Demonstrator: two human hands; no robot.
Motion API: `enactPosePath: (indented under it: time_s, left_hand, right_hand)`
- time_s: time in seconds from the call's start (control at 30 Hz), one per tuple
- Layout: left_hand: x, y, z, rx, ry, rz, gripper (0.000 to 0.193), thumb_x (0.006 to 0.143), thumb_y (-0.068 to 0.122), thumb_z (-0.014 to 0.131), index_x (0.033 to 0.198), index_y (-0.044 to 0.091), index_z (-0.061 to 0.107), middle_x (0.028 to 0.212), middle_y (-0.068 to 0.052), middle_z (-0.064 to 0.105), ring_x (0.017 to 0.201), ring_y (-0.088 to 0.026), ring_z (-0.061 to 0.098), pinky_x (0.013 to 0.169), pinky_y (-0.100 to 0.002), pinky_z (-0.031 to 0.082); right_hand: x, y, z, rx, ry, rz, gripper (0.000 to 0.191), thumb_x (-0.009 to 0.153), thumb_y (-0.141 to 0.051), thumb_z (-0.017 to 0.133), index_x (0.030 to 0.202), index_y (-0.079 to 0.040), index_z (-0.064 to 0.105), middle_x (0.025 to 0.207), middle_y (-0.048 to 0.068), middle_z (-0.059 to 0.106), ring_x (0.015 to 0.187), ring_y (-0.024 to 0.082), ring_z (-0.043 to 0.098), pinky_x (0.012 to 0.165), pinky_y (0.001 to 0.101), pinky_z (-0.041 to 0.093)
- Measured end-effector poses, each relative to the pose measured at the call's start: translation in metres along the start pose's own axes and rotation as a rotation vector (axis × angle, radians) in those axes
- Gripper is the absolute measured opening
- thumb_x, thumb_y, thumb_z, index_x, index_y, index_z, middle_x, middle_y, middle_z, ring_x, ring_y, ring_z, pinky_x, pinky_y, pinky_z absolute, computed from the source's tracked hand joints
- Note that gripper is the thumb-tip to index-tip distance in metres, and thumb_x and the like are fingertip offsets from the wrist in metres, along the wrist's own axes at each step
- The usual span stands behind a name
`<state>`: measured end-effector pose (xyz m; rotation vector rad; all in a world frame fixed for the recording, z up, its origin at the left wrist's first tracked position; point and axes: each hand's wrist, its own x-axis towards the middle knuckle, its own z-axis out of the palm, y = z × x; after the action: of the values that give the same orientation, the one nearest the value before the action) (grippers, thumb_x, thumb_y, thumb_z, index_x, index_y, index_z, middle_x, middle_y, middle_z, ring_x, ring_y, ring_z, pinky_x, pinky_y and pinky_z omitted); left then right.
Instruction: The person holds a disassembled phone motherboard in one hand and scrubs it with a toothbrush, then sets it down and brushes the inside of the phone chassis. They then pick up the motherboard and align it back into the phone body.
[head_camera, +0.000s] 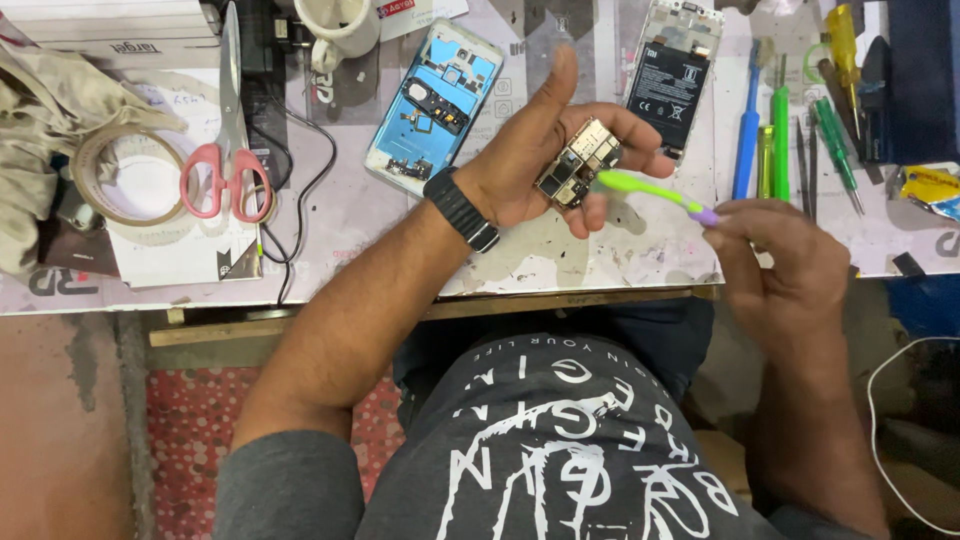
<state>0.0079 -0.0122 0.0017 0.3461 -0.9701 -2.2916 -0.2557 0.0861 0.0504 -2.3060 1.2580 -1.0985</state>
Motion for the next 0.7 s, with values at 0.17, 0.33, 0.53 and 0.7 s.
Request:
enactPosePath:
  time_s: [0.17,0.33,0.53,0.7]
  left_hand:
    - [-0.002,-0.003,0.003,0.069,0.032,0.02,0.113,0.087,0.092,0.029,0.131,-0.007,0.058,0.127,-0.028,0.069,0.062,-0.02,0.07,0.051,-0.032,0.06]
    - [-0.003,-0.005,-0.002,0.098,0.02,0.046,0.112,0.088,0.091,0.029,0.129,-0.008,0.061,0.121,-0.027,0.071,0.058,-0.018,0.066,0.048,-0.029,0.056]
    - [0.0,-0.003,-0.002,0.038,0.031,0.01,0.104,0.087,0.087,0.03,0.124,-0.005,0.062,0.118,-0.026,0.074,0.053,-0.016,0.063,0.045,-0.029,0.052]
    - [0.001,0.001,0.003,0.045,0.103,-0.04,0.101,0.089,0.087,0.027,0.12,-0.002,0.062,0.117,-0.023,0.075,0.051,-0.015,0.062,0.044,-0.027,0.051]
  right_hand:
    - [0.012,0.005,0.007,-0.334,-0.022,-0.225,0.02,0.101,0.005,0.069,0.111,-0.008,0.059,0.107,0.012,0.073,0.087,0.029,0.07,0.077,0.0402,0.052]
    - [0.016,0.008,0.008,-0.359,-0.001,-0.255,0.016,0.105,0.002,0.07,0.112,-0.009,0.061,0.109,0.011,0.073,0.085,0.029,0.067,0.074,0.0401,0.047]
    - [0.022,0.004,0.001,-0.338,0.006,-0.243,0.014,0.106,0.002,0.069,0.111,-0.008,0.063,0.108,0.011,0.073,0.09,0.031,0.068,0.078,0.0409,0.049]
    - [0.021,-0.001,-0.003,-0.392,-0.02,-0.179,0.017,0.1,0.0,0.072,0.113,-0.011,0.068,0.105,0.007,0.075,0.082,0.025,0.067,0.073,0.0391,0.047]
